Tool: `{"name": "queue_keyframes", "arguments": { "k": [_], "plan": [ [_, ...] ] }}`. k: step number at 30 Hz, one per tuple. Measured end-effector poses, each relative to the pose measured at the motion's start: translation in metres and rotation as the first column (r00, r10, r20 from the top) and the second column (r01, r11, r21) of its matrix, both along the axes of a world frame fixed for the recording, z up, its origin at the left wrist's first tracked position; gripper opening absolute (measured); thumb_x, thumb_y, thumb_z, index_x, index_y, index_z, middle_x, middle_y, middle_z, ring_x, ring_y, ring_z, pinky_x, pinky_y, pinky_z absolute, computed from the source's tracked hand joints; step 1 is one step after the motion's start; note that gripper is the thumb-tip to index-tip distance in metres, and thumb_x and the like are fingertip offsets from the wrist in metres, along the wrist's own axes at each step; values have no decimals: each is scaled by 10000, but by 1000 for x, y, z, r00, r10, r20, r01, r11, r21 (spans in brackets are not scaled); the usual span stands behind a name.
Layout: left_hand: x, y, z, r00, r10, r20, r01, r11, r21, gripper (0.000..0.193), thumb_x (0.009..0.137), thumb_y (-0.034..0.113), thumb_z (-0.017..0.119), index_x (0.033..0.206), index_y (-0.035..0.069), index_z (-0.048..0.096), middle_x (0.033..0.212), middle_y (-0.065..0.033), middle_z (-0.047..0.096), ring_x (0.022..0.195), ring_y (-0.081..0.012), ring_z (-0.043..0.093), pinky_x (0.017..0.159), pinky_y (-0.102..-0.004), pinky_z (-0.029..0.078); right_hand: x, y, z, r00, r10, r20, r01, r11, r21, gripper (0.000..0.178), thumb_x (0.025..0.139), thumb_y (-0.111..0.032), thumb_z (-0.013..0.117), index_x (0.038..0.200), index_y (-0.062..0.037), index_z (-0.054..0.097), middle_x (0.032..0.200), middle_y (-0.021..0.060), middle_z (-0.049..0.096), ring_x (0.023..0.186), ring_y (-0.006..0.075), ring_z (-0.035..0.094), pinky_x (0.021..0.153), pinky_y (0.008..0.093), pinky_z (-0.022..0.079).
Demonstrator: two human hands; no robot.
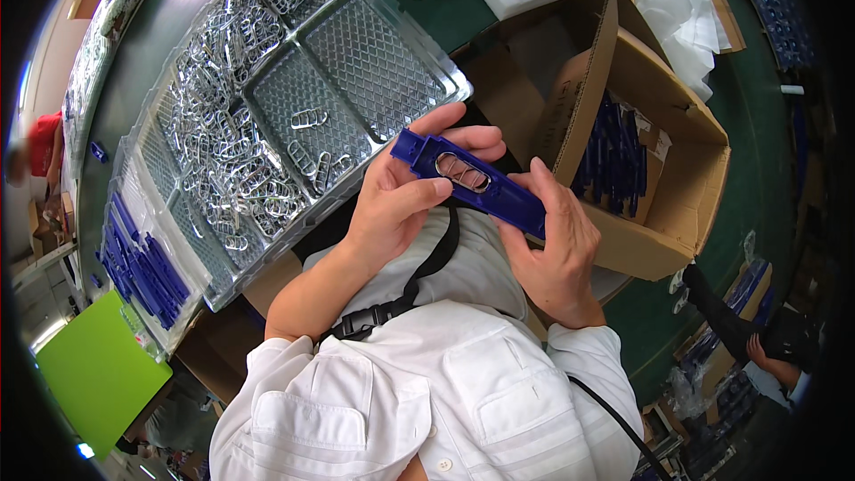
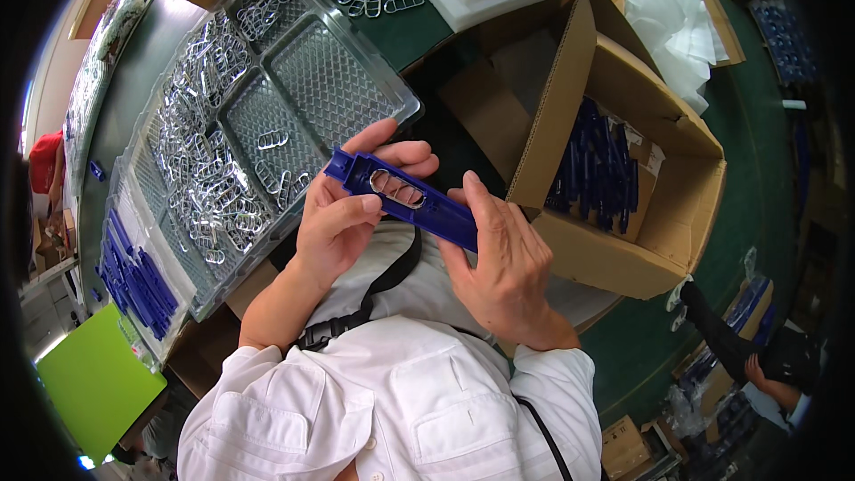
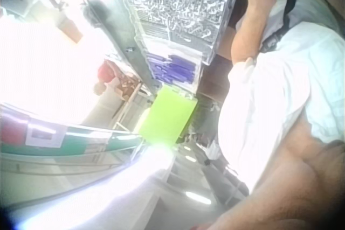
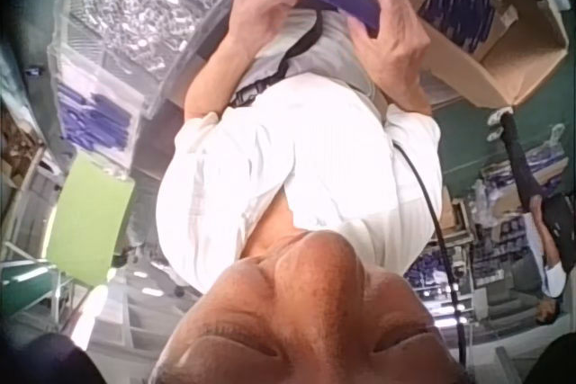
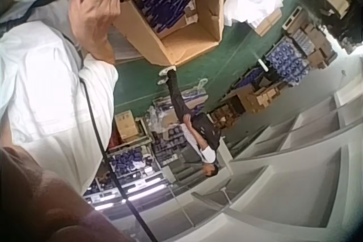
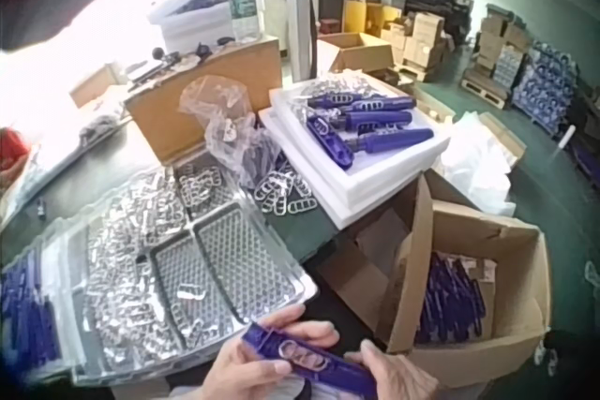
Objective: Manually assemble components onto a blue plastic housing for a handheld electronic device.
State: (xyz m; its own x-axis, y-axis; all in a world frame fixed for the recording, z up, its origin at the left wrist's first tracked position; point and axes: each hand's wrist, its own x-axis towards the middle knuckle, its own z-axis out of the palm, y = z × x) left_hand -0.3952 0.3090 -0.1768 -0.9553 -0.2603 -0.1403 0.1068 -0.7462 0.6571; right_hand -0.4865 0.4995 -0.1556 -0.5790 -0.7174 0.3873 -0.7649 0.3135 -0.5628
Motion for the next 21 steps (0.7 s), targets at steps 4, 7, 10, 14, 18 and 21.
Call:
{"name": "queue_keyframes", "arguments": {
  "k": [4, 7, 10, 14, 18, 21],
  "plan": [
    [0, -1, 0, 1000, -13, -4, 13, 1000, -6, 787, 859, 6, 612, 1594, -32, 334, 1495, -295, 540, 1391, -398, 561, 1149, -478, 482, 0, 1, -1, 1000, 4, 10, -4, 1000, -19, 753, 764, 19, 853, 1436, 61, 517, 1028, 148, 724, 850, 322, 722, 716, 402, 588],
    [0, 0, 2, 1000, -13, 6, 13, 1000, -3, 790, 855, 3, 604, 1596, -33, 332, 1497, -292, 540, 1395, -400, 557, 1152, -481, 478, 0, 1, 0, 1000, 8, 17, -8, 1000, -27, 752, 763, 17, 855, 1435, 60, 519, 1024, 149, 725, 842, 321, 720, 708, 402, 587],
    [-1, 0, 1, 1000, -18, 8, 18, 1000, -4, 794, 848, -1, 596, 1597, -31, 332, 1498, -290, 541, 1398, -402, 554, 1157, -487, 473, 2, 2, 2, 998, -7, 64, 7, 1000, -9, 737, 765, 28, 847, 1430, 43, 528, 1052, 173, 727, 917, 344, 737, 795, 408, 591],
    [-1, -1, 4, 1000, -25, 15, 25, 1000, 1, 809, 828, -12, 579, 1598, -30, 332, 1497, -292, 541, 1401, -407, 551, 1155, -487, 474, 1, 2, -1, 1000, 5, 5, -5, 1000, -29, 753, 758, 4, 868, 1427, 59, 528, 1022, 147, 727, 835, 320, 723, 705, 395, 590],
    [0, -1, 3, 999, -29, 16, 29, 1000, 2, 822, 806, -16, 558, 1598, -29, 336, 1498, -295, 541, 1402, -413, 550, 1150, -483, 477, 3, 1, -1, 1000, 5, 20, -4, 1000, -26, 742, 760, 3, 868, 1421, 55, 535, 1020, 147, 728, 839, 319, 727, 706, 393, 592],
    [0, -1, 0, 999, -30, 19, 30, 1000, -1, 825, 803, -14, 557, 1599, -29, 337, 1499, -298, 539, 1401, -416, 549, 1148, -484, 479, 3, 1, -2, 999, 5, 33, -4, 1000, -28, 732, 762, 2, 868, 1415, 54, 541, 1015, 148, 728, 838, 318, 730, 706, 394, 593]
  ]
}}
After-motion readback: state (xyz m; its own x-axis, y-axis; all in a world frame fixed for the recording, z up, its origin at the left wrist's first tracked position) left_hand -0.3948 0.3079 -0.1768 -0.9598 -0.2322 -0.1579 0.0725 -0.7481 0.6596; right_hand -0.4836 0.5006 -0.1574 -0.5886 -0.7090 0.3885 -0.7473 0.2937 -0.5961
